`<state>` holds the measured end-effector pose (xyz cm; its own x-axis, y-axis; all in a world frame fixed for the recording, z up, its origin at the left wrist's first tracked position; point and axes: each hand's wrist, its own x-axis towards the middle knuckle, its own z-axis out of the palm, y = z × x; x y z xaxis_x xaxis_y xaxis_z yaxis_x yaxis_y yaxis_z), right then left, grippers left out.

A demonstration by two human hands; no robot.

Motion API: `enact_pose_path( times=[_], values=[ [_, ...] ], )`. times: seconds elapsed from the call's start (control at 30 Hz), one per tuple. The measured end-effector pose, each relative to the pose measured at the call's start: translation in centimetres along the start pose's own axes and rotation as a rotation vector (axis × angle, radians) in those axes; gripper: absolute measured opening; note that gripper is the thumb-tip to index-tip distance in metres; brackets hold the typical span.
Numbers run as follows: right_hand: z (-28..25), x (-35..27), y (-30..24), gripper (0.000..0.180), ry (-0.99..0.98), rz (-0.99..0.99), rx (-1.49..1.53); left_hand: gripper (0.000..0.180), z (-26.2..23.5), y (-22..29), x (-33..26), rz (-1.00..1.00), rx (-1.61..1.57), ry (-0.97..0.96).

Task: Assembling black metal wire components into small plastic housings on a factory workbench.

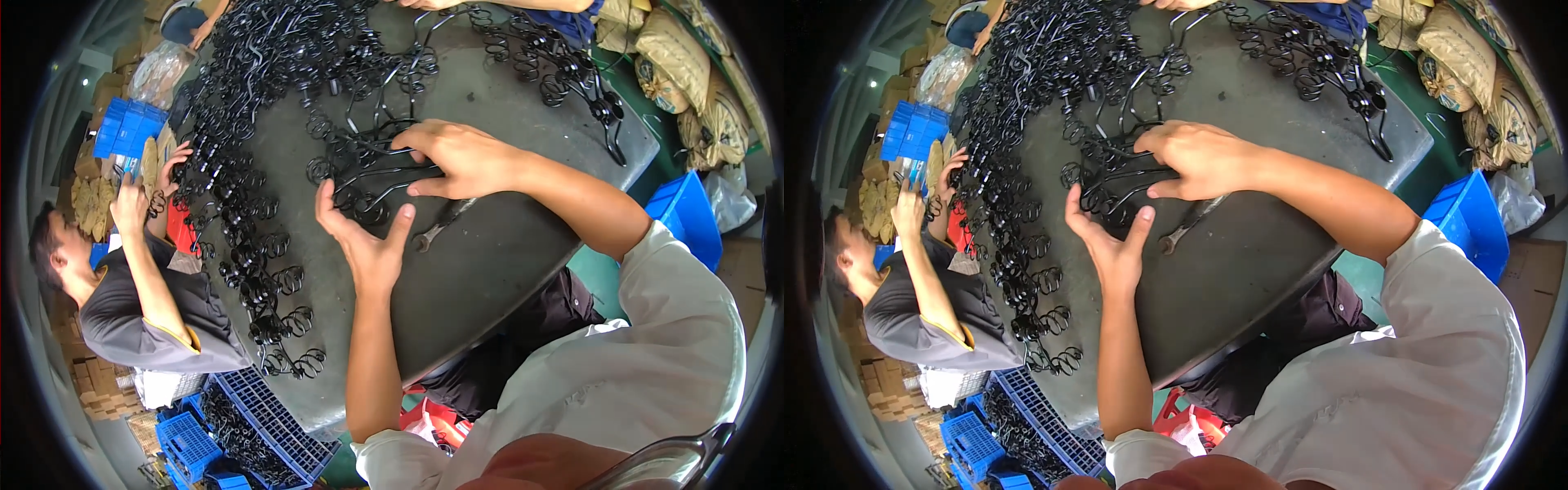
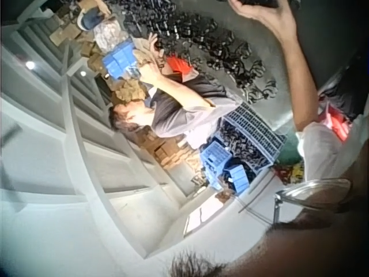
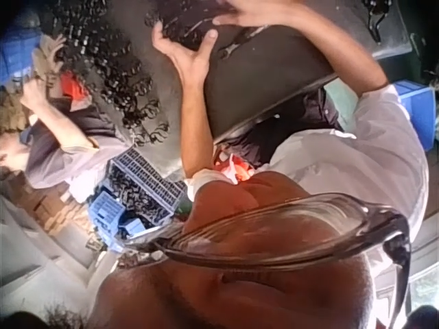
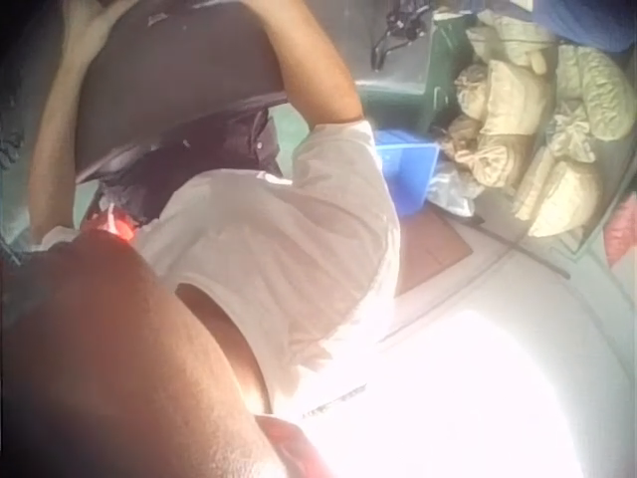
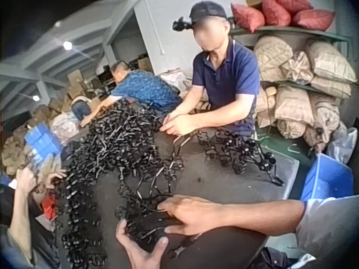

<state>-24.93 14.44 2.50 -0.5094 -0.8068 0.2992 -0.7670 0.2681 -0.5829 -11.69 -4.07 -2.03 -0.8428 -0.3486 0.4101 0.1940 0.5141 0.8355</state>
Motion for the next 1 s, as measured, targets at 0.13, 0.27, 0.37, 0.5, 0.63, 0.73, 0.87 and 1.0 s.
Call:
enact_pose_path(
  times=[0.13, 0.27, 0.37, 0.5, 0.63, 0.73, 0.87, 1.0],
  values=[
    [0.6, 0.0, -0.5, 0.065, 0.052, -0.010, 0.012, 0.113, 0.0, -0.3, 0.1, 0.000, -0.052, -0.007],
    [1.1, -0.1, -0.7, 0.061, 0.087, 0.074, 0.218, 0.120, 0.2, 0.0, 0.1, -0.008, -0.074, -0.023],
    [0.9, 0.0, -0.8, 0.059, 0.084, 0.106, 0.270, 0.123, 0.1, 0.0, 0.0, -0.062, -0.183, -0.019],
    [0.1, 0.1, -1.9, 0.057, 0.037, 0.267, 0.307, 0.120, 0.2, 0.2, 0.0, -0.052, -0.212, 0.005],
    [-0.2, 0.2, -2.0, 0.059, 0.038, 0.303, 0.331, 0.112, -0.3, 0.1, 0.0, -0.081, -0.192, -0.008],
    [-1.1, 0.5, -2.7, 0.058, 0.008, 0.324, 0.272, 0.098, -0.6, 0.1, 0.2, -0.081, -0.174, -0.027],
    [-1.5, 0.5, -2.3, 0.058, -0.041, 0.326, 0.304, 0.097, -0.6, -0.1, 0.1, -0.077, -0.220, -0.027],
    [-1.5, 0.5, -2.0, 0.058, -0.047, 0.357, 0.351, 0.096, -0.6, 0.1, -0.1, -0.069, -0.274, -0.016]
  ],
)
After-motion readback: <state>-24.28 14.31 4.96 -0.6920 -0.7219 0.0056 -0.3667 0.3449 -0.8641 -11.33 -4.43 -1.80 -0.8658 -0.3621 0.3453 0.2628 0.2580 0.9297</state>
